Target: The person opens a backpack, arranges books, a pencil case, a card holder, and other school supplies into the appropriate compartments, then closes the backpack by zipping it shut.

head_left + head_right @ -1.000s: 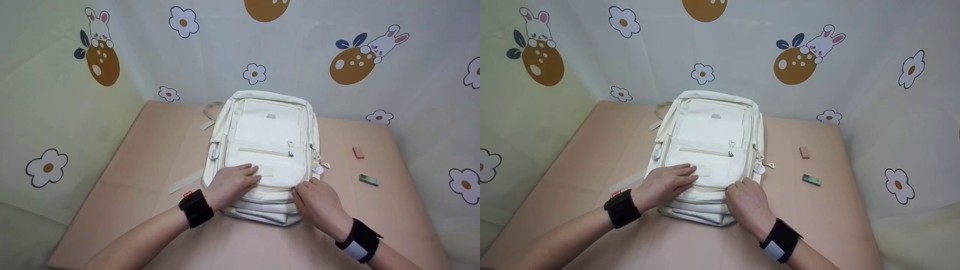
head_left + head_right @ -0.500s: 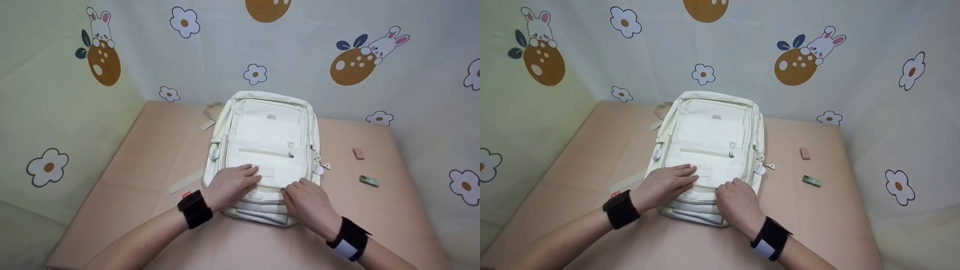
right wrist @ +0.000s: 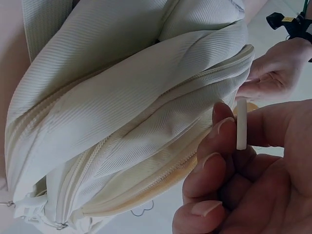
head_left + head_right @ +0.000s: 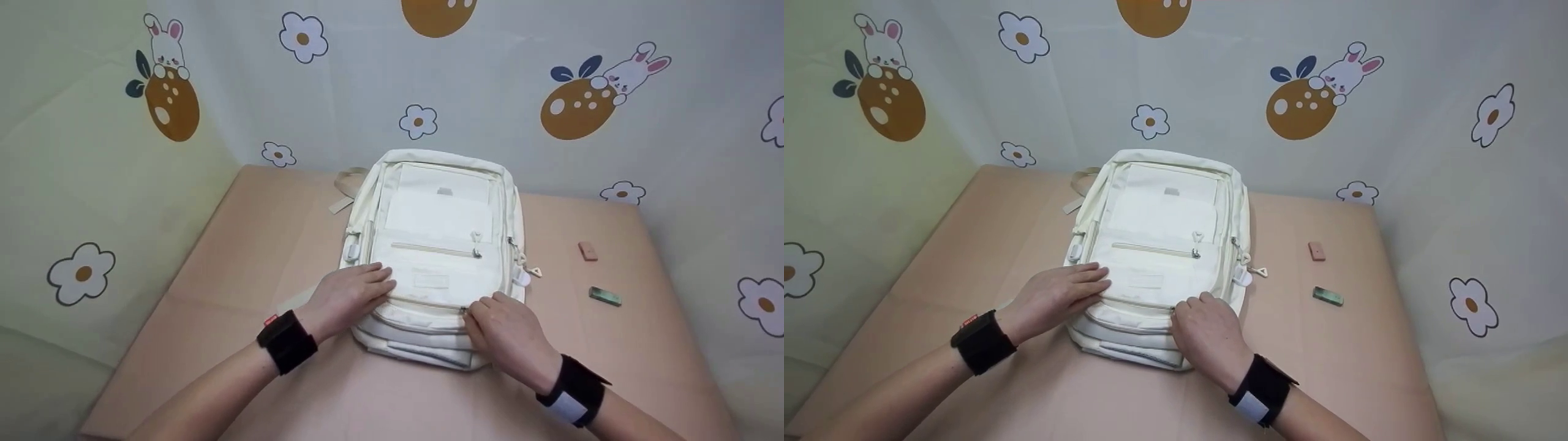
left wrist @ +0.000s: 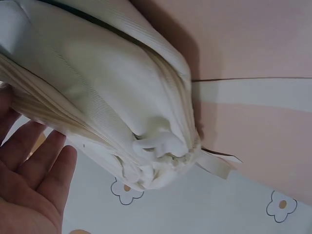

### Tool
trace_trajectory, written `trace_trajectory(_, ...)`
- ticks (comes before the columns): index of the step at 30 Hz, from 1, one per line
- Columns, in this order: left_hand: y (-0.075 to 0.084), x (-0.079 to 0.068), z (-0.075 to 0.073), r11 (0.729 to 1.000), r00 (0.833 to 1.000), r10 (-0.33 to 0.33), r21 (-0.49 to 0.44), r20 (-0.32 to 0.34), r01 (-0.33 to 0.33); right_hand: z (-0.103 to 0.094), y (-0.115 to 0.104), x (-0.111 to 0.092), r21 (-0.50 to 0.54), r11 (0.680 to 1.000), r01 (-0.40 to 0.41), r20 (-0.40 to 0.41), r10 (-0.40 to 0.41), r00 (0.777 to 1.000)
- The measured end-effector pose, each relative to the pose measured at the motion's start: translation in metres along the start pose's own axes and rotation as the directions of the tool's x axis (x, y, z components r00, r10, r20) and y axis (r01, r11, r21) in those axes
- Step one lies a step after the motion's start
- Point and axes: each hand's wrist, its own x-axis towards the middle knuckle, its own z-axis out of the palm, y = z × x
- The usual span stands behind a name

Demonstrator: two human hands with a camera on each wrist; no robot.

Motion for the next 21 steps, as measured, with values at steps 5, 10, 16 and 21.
trace_trajectory(5, -0.008, -0.006, 0.002, 1.0, 0.999, 0.009, 0.001, -0.051, -0.009, -0.001, -0.002, 0.002, -0.006, 1.0, -0.014, 0.019, 0.014, 1.0)
trace_trajectory(10, -0.008, -0.007, 0.004, 1.0, 0.996, 0.011, -0.021, -0.083, -0.013, -0.001, -0.008, 0.005, -0.023, 1.0, -0.019, 0.02, 0.019, 1.0)
trace_trajectory(16, -0.007, -0.008, 0.003, 0.999, 0.997, -0.007, -0.053, -0.078, 0.003, 0.002, -0.023, 0.019, -0.018, 1.0, -0.002, 0.021, 0.002, 1.0)
trace_trajectory(21, -0.006, -0.006, 0.001, 0.998, 0.999, -0.037, -0.057, -0.031, 0.036, 0.006, -0.043, 0.041, -0.013, 1.0, 0.01, 0.102, -0.009, 0.995)
